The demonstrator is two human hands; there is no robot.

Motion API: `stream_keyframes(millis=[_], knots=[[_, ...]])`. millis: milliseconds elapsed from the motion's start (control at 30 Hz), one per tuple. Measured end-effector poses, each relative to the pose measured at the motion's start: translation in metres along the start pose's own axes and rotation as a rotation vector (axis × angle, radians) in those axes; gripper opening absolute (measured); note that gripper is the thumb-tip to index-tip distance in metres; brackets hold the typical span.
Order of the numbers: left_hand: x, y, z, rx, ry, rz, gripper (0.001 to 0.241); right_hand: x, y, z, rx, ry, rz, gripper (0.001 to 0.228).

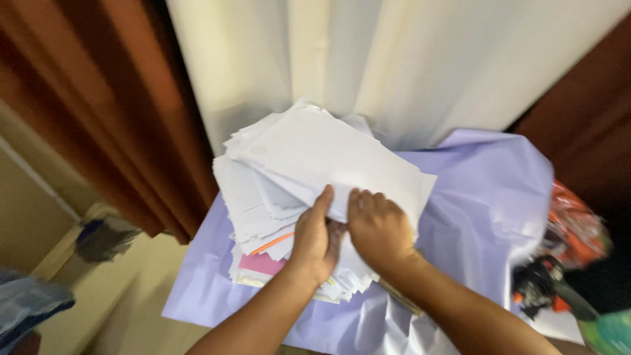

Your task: The person sits on the floor and sorts through a stack of white papers, separating them into different piles. They handle the papers by hand, moving them between stacks and occasionally placing them into a red plastic package.

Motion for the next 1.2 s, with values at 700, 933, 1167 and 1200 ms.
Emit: stream_keyframes(millis=[700, 933, 1167, 1200], knots=[[-0.044, 0.004, 0.027, -0.175, -0.187, 0.188, 0.05, -0.113, -0.04, 0.044, 0.367, -0.234, 0.938, 0.039], [-0.053, 0.028, -0.031, -0.159, -0.239, 0.339, 0.055, -0.129, -0.155, 0.062, 0.707, -0.532, 1.097, 0.059], [-0.031, 0.039, -0.06, -0.166, -0.121, 0.215, 0.063, -0.09, -0.155, 0.031, 1.056, -0.6, 1.133, 0.081], [-0.029, 0.037, -0.059, -0.155, -0.096, 0.244, 0.064, -0.09, -0.158, 0.028, 1.087, -0.626, 1.19, 0.084]])
Point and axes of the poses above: each hand's wrist, its own z-axis towards the middle knuckle, its own y-axis out of the back of the hand, x = y × z, the point moved 9 cm from there along z, towards the middle knuckle, and after that the axes turned 11 degrees about -y, right-handed, at the moved point
